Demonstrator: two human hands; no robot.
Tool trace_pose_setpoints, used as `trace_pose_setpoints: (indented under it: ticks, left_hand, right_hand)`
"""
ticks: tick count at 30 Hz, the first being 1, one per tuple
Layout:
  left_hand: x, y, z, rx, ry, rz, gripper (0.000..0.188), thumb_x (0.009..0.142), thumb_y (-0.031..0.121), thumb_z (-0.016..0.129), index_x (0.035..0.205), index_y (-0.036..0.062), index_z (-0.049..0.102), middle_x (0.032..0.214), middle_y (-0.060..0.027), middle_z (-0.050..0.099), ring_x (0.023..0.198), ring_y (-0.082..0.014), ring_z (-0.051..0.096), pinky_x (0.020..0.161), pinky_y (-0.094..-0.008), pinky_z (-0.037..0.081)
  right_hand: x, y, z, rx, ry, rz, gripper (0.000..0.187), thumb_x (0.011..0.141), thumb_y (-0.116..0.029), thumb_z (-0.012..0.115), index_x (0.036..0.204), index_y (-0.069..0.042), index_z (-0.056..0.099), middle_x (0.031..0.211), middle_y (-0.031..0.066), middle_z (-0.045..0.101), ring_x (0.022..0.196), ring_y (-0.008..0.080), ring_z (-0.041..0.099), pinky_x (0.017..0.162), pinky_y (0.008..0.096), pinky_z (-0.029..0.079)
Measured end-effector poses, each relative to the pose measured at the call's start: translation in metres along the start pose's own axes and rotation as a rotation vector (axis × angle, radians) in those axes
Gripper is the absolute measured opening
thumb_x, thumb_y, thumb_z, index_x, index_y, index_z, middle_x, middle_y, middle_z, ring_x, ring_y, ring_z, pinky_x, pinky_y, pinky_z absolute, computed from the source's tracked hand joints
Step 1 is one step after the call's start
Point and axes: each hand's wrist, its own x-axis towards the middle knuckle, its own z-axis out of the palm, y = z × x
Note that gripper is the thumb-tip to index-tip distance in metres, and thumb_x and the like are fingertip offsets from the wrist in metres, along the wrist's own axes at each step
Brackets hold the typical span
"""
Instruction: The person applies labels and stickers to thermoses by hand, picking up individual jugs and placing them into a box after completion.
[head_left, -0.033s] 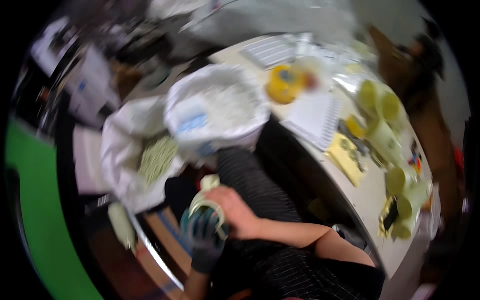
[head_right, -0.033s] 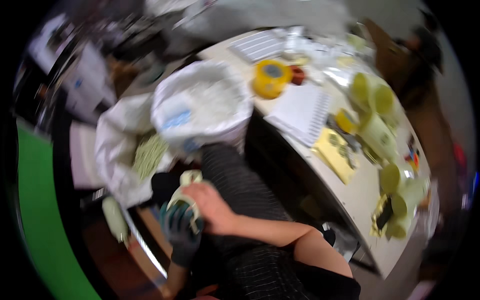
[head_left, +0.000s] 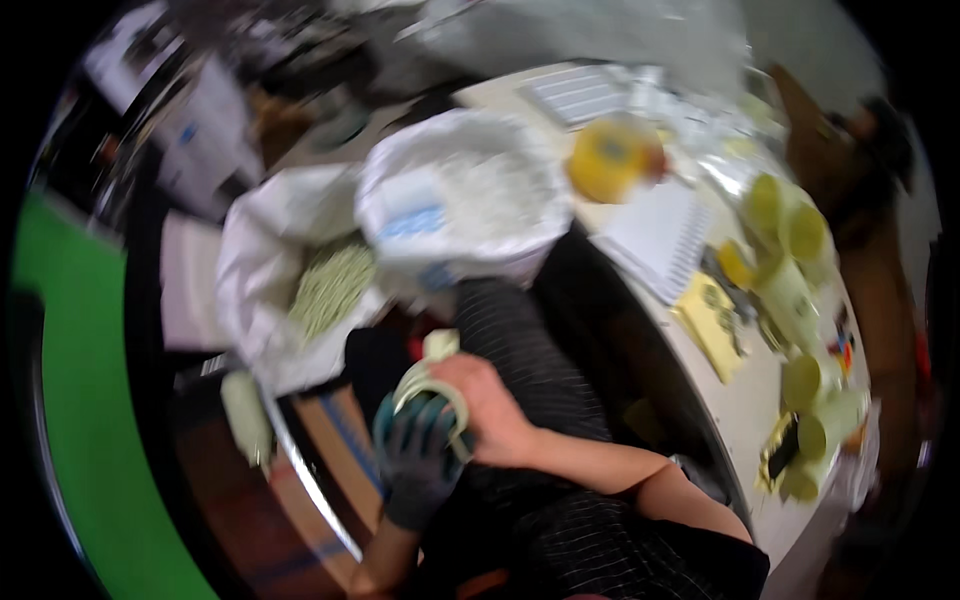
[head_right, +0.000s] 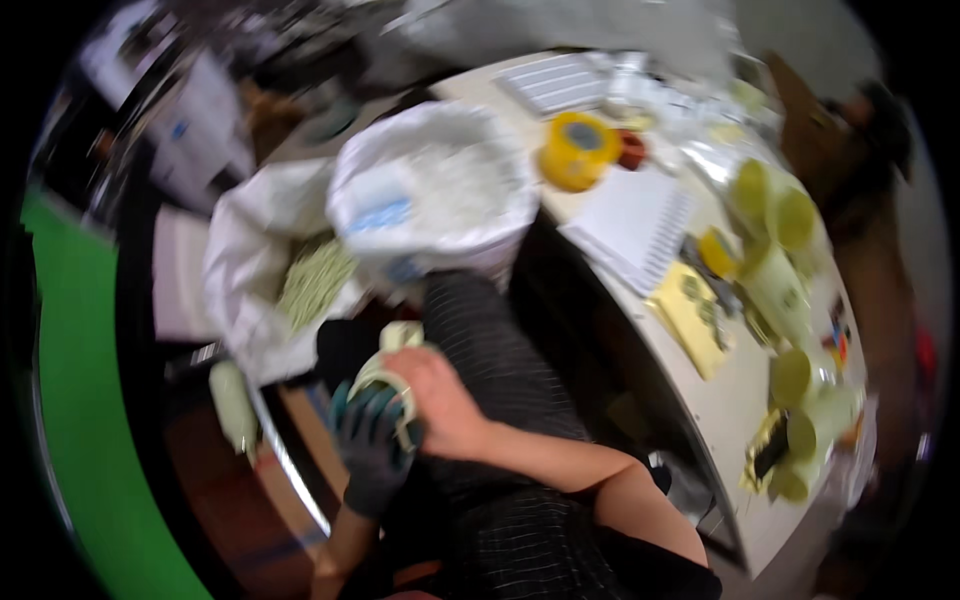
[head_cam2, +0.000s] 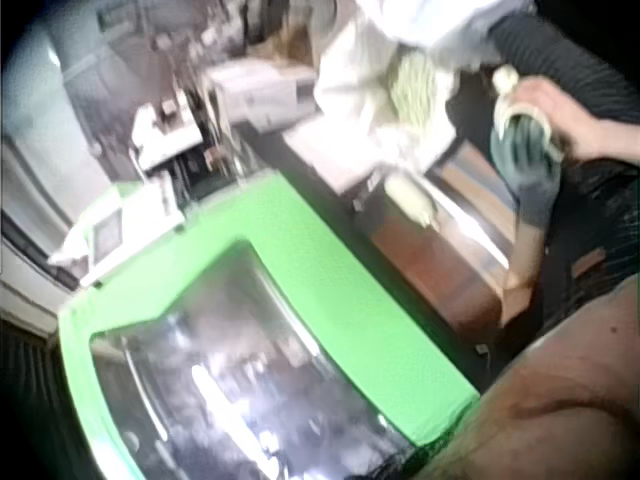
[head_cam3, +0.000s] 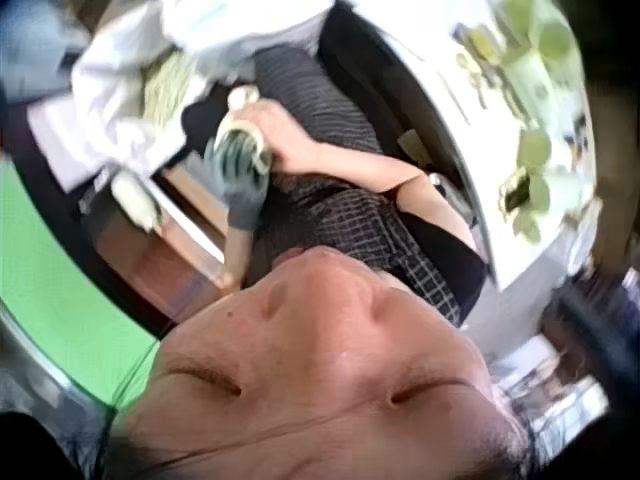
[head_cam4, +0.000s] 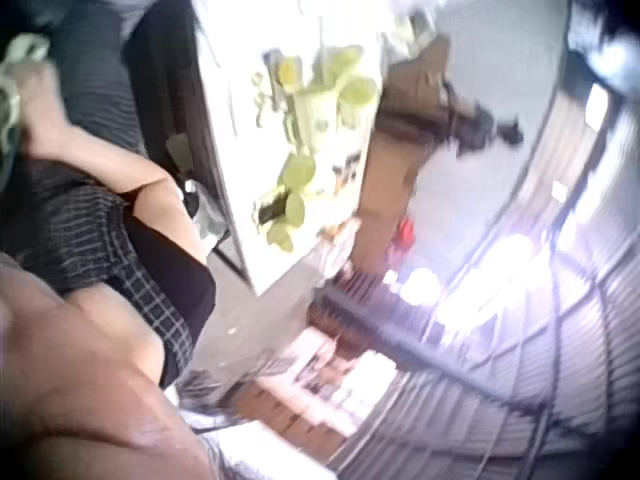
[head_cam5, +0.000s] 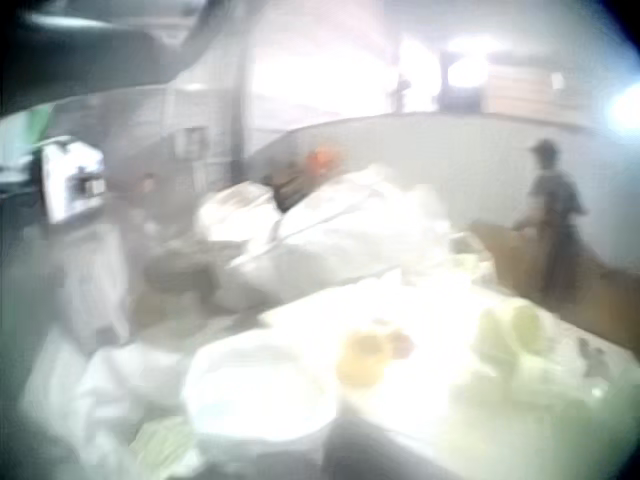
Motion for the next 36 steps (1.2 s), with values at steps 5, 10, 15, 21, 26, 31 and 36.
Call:
trace_pose_setpoints:
  ticks: [5, 10, 15, 21, 26, 31, 36]
  left_hand:
    - [-0.015, -0.008, -0.002, -0.043, -0.172, -0.076, 0.04, 0.095, 0.034, 0.074, 0.122, 0.0049, 0.075, 0.108, -0.0124, 0.074, 0.106, -0.0311, 0.069, 0.113, -0.0589, 0.05]
    - [0.004, -0.022, -0.019, 0.105, 0.255, -0.11, 0.061, 0.094, 0.047, 0.081, 0.135, 0.003, 0.067, 0.135, -0.0214, 0.064, 0.129, -0.0411, 0.061, 0.115, -0.0641, 0.045]
    - [0.045, -0.079, -0.022, 0.275, 0.632, -0.333, 0.099, 0.084, 0.041, 0.094, 0.16, 0.0005, 0.045, 0.156, -0.0256, 0.052, 0.142, -0.0514, 0.051, 0.119, -0.0692, 0.038]
    - [0.057, -0.1, -0.017, 0.243, 0.624, -0.311, 0.111, 0.081, 0.041, 0.097, 0.163, -0.0046, 0.039, 0.159, -0.0299, 0.049, 0.144, -0.0529, 0.05, 0.118, -0.0667, 0.041]
    - [0.046, -0.058, -0.007, -0.131, 0.465, -0.122, 0.115, 0.08, 0.043, 0.099, 0.164, -0.0039, 0.036, 0.158, -0.0315, 0.052, 0.14, -0.0549, 0.055, 0.114, -0.0649, 0.05]
    - [0.032, -0.012, 0.009, -0.61, 0.217, -0.207, 0.113, 0.072, 0.038, 0.101, 0.161, -0.0007, 0.043, 0.14, -0.0258, 0.067, 0.126, -0.0475, 0.066, 0.113, -0.0616, 0.052]
    - [0.038, 0.005, 0.014, -0.507, 0.115, -0.102, 0.09, 0.072, 0.04, 0.1, 0.142, 0.0003, 0.06, 0.142, -0.0234, 0.063, 0.128, -0.047, 0.065, 0.117, -0.0632, 0.05]
  right_hand:
    - [0.004, -0.005, 0.01, 0.024, -0.148, 0.049, 0.092, 0.073, -0.018, 0.094, 0.153, -0.001, 0.052, 0.154, 0.0197, 0.057, 0.147, 0.0475, 0.048, 0.124, 0.0582, 0.041]
    - [0.047, -0.006, 0.027, 0.086, -0.227, -0.045, 0.091, 0.072, -0.022, 0.094, 0.152, -0.002, 0.056, 0.153, 0.0203, 0.056, 0.148, 0.047, 0.047, 0.124, 0.057, 0.039]
    - [0.135, 0.012, 0.073, 0.087, -0.146, -0.154, 0.085, 0.077, -0.015, 0.091, 0.156, -0.021, 0.058, 0.162, 0.0248, 0.041, 0.15, 0.0517, 0.038, 0.126, 0.0574, 0.036]
    - [0.16, 0.008, 0.077, 0.082, -0.096, -0.207, 0.085, 0.074, -0.009, 0.091, 0.153, -0.023, 0.061, 0.16, 0.0265, 0.044, 0.148, 0.0522, 0.041, 0.125, 0.0572, 0.039]
    - [0.117, 0.018, -0.005, 0.106, -0.43, -0.073, 0.094, 0.072, -0.008, 0.093, 0.158, -0.02, 0.057, 0.167, 0.0214, 0.043, 0.154, 0.0476, 0.039, 0.128, 0.0554, 0.037]
    - [0.115, 0.095, -0.09, -0.03, -0.232, 0.371, 0.019, 0.095, -0.008, 0.081, 0.112, -0.002, 0.082, 0.107, 0.0096, 0.08, 0.097, 0.0207, 0.075, 0.092, 0.0356, 0.06]
    - [0.179, 0.211, -0.103, -1.039, 0.032, 0.317, 0.018, 0.093, -0.018, 0.076, 0.107, -0.008, 0.083, 0.112, 0.012, 0.079, 0.108, 0.0351, 0.073, 0.093, 0.049, 0.06]
